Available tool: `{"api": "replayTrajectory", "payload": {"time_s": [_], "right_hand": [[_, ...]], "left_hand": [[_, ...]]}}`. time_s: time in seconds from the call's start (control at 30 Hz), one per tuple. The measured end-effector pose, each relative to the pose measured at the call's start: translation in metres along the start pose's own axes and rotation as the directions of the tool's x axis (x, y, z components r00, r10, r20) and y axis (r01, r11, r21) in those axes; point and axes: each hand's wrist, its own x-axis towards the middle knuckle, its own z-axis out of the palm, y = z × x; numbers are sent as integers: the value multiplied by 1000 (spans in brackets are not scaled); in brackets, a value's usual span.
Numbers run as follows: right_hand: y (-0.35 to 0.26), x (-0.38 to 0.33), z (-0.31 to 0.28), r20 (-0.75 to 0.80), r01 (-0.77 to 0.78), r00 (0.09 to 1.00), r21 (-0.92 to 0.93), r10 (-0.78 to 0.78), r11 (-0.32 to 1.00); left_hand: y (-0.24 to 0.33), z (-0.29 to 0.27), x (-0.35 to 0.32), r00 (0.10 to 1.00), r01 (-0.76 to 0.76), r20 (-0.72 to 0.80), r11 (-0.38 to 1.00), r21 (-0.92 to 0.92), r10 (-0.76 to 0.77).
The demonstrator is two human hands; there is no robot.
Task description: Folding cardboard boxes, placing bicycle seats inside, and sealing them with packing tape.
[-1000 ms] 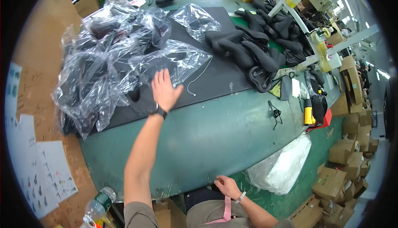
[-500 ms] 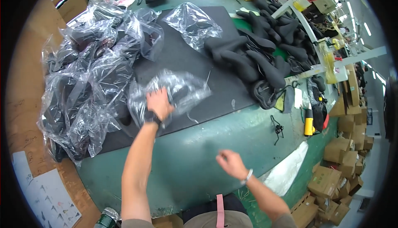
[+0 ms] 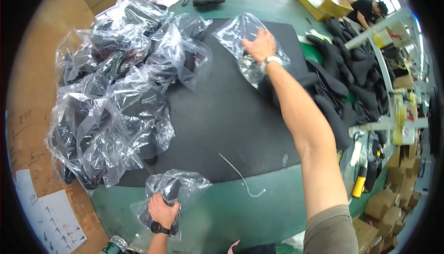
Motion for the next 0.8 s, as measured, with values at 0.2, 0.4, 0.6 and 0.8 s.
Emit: {"api": "replayTrajectory", "payload": {"time_s": [0.2,0.4,0.6,0.8], "right_hand": [[7,42,26,176,-165,960,-267,217,950],[-35,-7,12,512,65,853,-307,107,950],[-65,-147,-18,622,428,757,-239,-201,872],[-69,-274,-27,793,409,574,-63,-203,910]], "left_hand": [[5,6,16,998,36,45,999,6,-36],[15,2,25,1000,23,19,1000,-18,-22],[21,1,33,995,62,-71,997,-41,-65],[33,7,37,994,95,-61,995,-13,-95]]}}
